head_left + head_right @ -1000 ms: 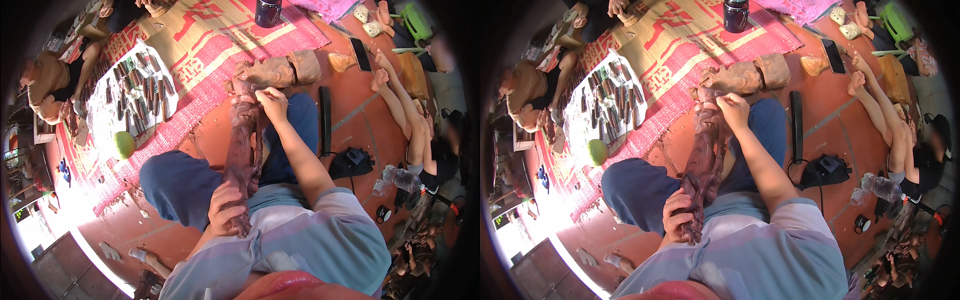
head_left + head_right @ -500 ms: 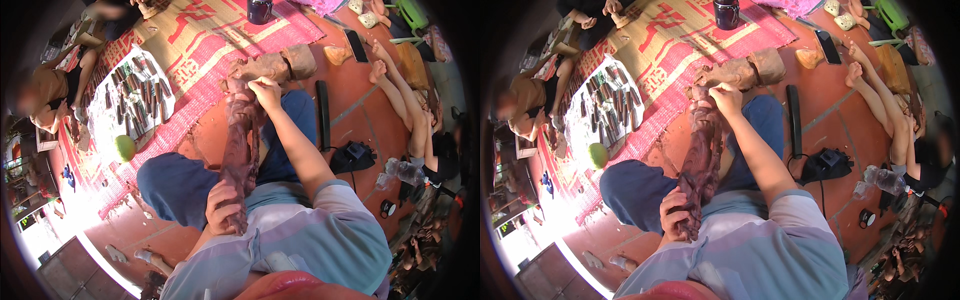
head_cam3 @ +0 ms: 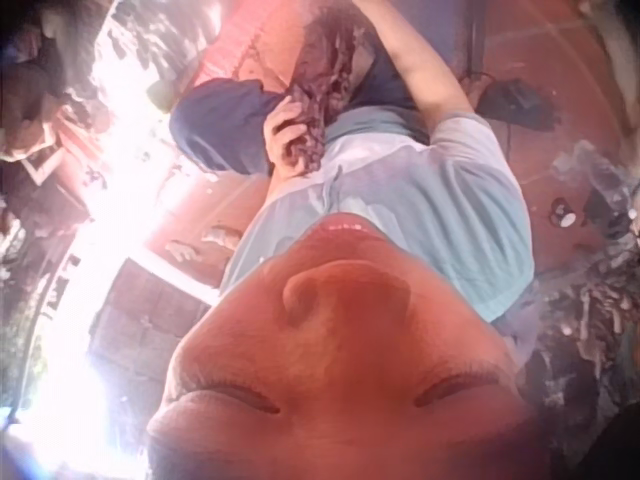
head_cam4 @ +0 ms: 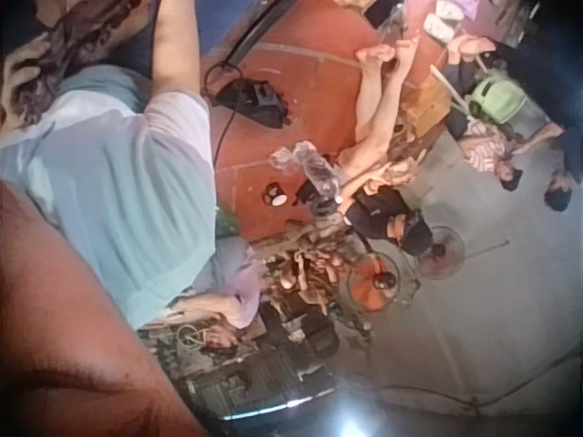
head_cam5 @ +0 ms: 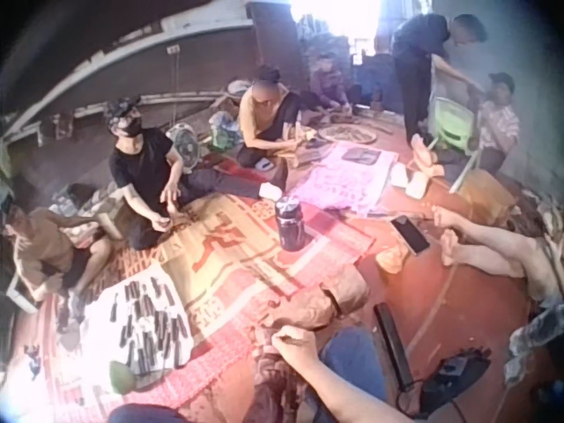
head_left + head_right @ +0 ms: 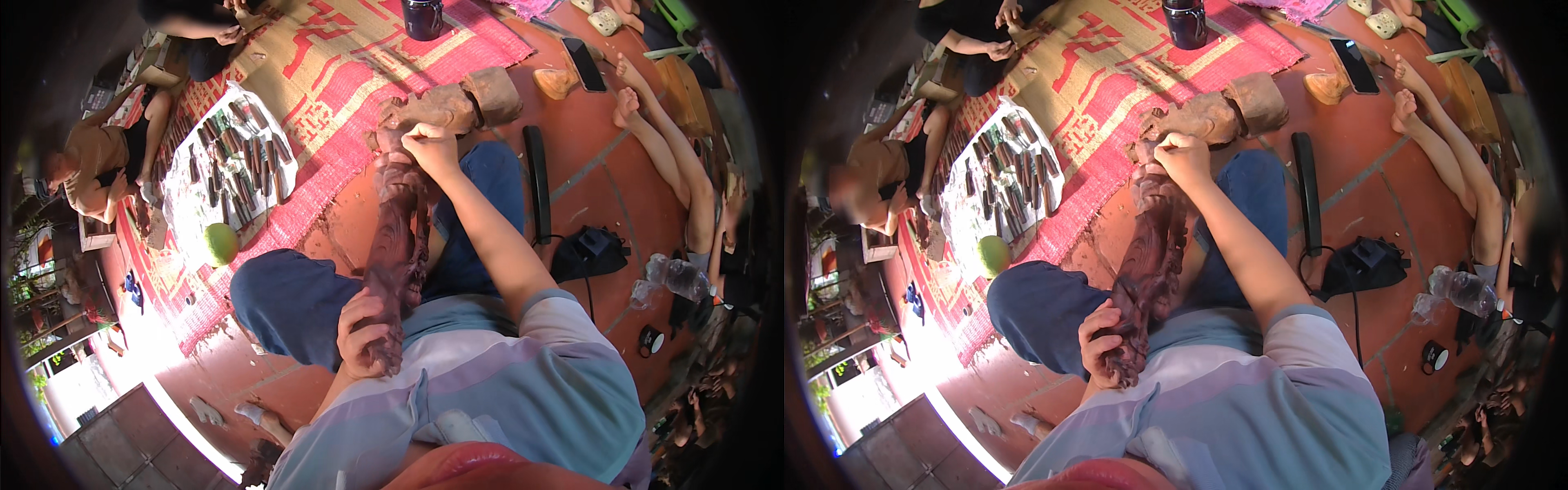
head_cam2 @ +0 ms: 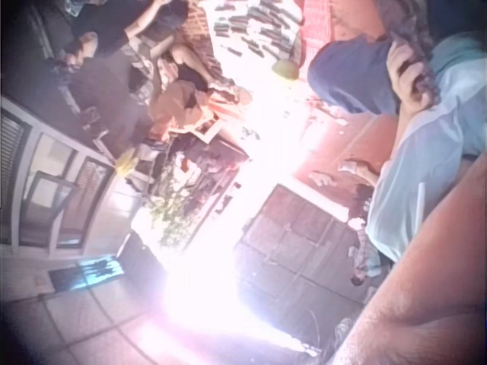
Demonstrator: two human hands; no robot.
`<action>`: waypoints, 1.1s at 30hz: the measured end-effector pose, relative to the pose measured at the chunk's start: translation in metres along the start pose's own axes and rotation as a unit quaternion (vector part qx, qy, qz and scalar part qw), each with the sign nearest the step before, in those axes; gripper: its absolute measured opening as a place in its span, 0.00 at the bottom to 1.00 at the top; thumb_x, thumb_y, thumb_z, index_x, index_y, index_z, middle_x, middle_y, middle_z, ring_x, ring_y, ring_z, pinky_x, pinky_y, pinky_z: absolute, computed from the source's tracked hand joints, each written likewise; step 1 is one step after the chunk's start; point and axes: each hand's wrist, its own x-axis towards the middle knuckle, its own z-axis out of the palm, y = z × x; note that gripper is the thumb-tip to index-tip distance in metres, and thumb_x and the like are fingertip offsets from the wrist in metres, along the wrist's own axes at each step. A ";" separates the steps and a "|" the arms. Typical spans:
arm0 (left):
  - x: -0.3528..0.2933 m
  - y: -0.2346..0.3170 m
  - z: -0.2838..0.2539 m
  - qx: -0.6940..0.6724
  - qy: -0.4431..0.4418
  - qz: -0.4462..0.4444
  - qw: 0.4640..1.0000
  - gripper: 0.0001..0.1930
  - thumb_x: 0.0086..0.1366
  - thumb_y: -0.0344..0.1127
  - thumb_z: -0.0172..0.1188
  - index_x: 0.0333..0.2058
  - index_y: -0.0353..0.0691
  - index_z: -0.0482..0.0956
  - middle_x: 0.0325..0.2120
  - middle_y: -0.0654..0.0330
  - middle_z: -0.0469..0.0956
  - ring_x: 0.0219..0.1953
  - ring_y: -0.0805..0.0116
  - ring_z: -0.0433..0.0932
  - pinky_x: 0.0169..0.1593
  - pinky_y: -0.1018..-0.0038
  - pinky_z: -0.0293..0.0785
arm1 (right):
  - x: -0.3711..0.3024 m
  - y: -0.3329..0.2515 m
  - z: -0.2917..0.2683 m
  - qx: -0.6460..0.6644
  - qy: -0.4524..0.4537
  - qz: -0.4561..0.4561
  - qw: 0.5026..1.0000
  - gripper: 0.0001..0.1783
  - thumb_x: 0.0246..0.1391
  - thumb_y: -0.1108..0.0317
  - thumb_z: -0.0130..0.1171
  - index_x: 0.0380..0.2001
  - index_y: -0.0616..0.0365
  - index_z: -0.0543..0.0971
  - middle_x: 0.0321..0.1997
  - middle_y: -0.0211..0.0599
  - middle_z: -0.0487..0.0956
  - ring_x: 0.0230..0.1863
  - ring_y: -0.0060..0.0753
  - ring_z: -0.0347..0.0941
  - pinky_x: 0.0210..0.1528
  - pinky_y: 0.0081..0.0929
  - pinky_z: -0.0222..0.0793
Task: The person sits on a mat and carves a long, dark piece of wood using a small knife. They hold the wood with their left hand and carefully scrape and shape the surface with the knife in their right hand. The person occasionally rotates the wood to work on different sides.
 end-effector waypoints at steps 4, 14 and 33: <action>0.000 0.002 0.000 0.018 0.001 -0.002 1.000 0.17 0.52 0.40 0.59 0.40 0.40 0.73 0.43 0.44 0.71 0.45 0.48 0.73 0.55 0.48 0.64 | -0.010 0.001 0.000 -0.025 -0.005 -0.013 1.000 0.09 0.38 0.63 0.62 0.20 0.57 0.79 0.21 0.43 0.77 0.23 0.42 0.76 0.26 0.31 0.69; -0.003 0.004 0.002 0.080 0.004 -0.002 0.997 0.21 0.56 0.42 0.60 0.46 0.37 0.69 0.44 0.42 0.70 0.46 0.50 0.72 0.56 0.52 0.65 | 0.008 0.031 -0.031 0.189 -0.038 0.175 0.965 0.09 0.38 0.64 0.63 0.19 0.59 0.79 0.19 0.30 0.79 0.23 0.23 0.76 0.27 0.21 0.68; -0.031 0.046 0.052 -0.217 0.250 -0.384 0.862 0.29 0.60 0.40 0.63 0.54 0.33 0.62 0.56 0.53 0.63 0.56 0.64 0.64 0.61 0.68 0.59 | -0.022 0.044 -0.064 0.429 0.003 0.172 0.887 0.06 0.50 0.73 0.61 0.27 0.62 0.74 0.33 0.36 0.77 0.35 0.30 0.78 0.41 0.25 0.77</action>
